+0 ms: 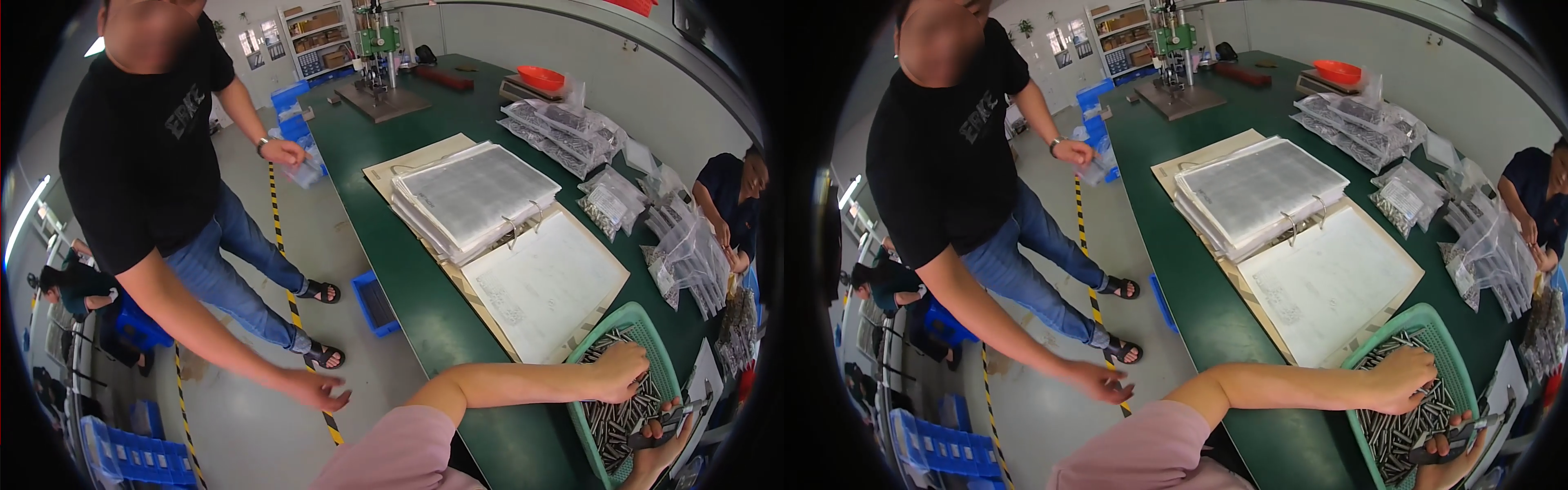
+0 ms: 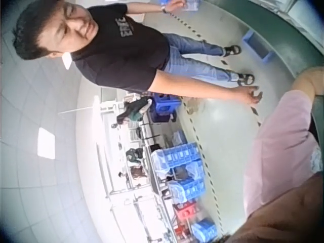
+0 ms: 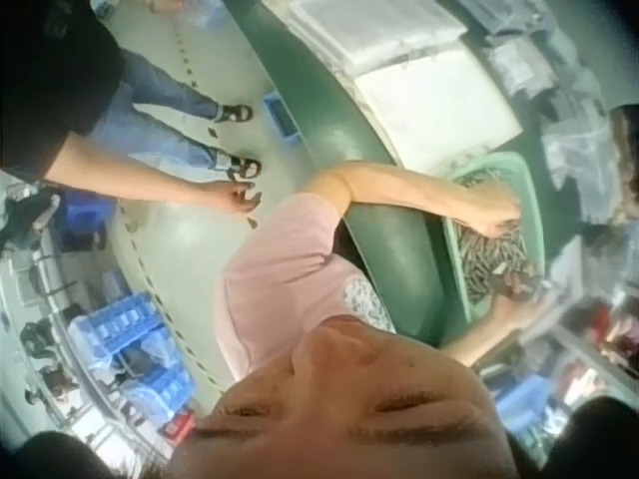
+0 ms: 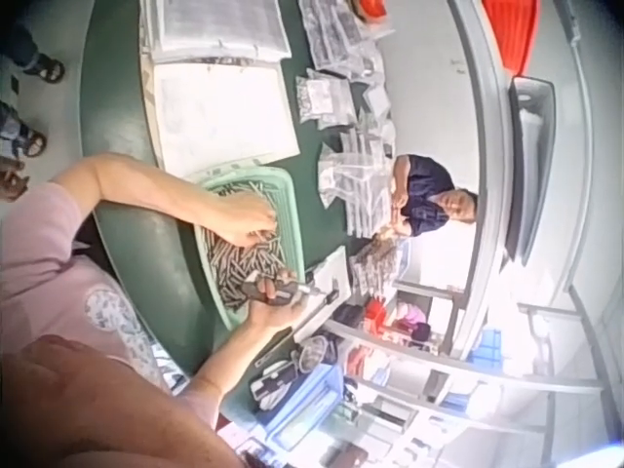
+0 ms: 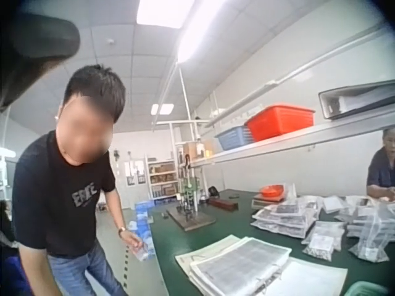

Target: Using a digital micrometer to measure metal pins in a manufacturing facility.

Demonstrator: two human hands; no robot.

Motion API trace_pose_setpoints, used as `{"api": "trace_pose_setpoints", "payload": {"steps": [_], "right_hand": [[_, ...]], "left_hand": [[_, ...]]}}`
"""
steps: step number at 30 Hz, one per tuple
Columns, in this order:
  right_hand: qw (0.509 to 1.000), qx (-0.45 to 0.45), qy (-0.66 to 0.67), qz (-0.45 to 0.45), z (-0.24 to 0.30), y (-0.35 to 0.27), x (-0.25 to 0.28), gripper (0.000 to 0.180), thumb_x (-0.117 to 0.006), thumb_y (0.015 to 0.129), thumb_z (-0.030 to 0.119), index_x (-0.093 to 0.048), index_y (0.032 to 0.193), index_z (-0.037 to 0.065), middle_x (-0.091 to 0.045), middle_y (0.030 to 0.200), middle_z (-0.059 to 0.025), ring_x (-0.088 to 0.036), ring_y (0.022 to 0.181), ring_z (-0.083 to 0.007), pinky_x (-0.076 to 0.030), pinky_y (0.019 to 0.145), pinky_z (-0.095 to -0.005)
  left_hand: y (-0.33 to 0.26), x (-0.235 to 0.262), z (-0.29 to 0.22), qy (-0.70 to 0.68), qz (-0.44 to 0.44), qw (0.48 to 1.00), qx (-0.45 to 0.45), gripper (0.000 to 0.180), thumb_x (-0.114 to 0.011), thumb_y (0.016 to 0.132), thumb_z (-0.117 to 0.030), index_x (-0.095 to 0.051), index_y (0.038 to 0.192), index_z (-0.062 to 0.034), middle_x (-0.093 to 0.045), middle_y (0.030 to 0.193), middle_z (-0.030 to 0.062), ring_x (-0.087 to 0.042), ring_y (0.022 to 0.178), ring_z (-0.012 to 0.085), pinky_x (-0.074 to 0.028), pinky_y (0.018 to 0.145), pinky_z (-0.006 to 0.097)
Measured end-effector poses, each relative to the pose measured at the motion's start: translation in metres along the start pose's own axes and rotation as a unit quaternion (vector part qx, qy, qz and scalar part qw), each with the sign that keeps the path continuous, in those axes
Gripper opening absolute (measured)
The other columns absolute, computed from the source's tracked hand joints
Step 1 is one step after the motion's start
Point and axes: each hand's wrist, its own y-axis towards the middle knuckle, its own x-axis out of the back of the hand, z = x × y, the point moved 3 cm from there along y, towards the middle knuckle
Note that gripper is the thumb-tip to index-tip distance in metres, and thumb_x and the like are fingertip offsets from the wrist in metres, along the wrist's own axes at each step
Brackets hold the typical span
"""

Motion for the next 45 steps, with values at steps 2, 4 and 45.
{"api": "trace_pose_setpoints", "payload": {"steps": [2, 4, 45], "right_hand": [[1.000, 0.001, -0.004, 0.003, -0.001, 0.000, 0.001, 0.036, -0.034, 0.092, 0.036, -0.048, 0.110, 0.008, -0.055, 0.090, -0.0033, -0.040, 0.043, -0.0082, -0.030, 0.039, -0.0208], [1.000, -0.006, 0.007, 0.014, -0.001, 0.002, 0.004, 0.036, -0.035, 0.092, 0.036, -0.048, 0.110, 0.008, -0.055, 0.091, -0.0035, -0.040, 0.043, -0.0086, -0.031, 0.040, -0.0212], [0.992, -0.086, 0.093, 0.015, -0.014, -0.010, -0.031, 0.042, -0.042, 0.083, 0.042, -0.052, 0.099, 0.004, -0.055, 0.082, -0.0076, -0.041, 0.046, -0.0134, -0.035, 0.049, -0.0309]], "left_hand": [[-0.001, 0.001, 0.002, -0.004, 0.009, 1.000, 0.016, 0.012, -0.064, 0.061, -0.009, -0.056, 0.068, -0.0052, -0.052, 0.079, 0.0109, -0.051, 0.082, 0.0287, -0.041, 0.070, 0.040], [-0.001, 0.002, 0.002, -0.001, 0.012, 1.000, 0.019, 0.011, -0.063, 0.061, -0.009, -0.056, 0.068, -0.0054, -0.052, 0.079, 0.0109, -0.051, 0.082, 0.0288, -0.041, 0.070, 0.040], [-0.007, 0.025, 0.001, 0.043, 0.107, 0.993, -0.016, 0.013, -0.061, 0.069, -0.013, -0.058, 0.076, -0.0030, -0.054, 0.078, 0.0124, -0.052, 0.078, 0.0313, -0.042, 0.067, 0.040]]}}
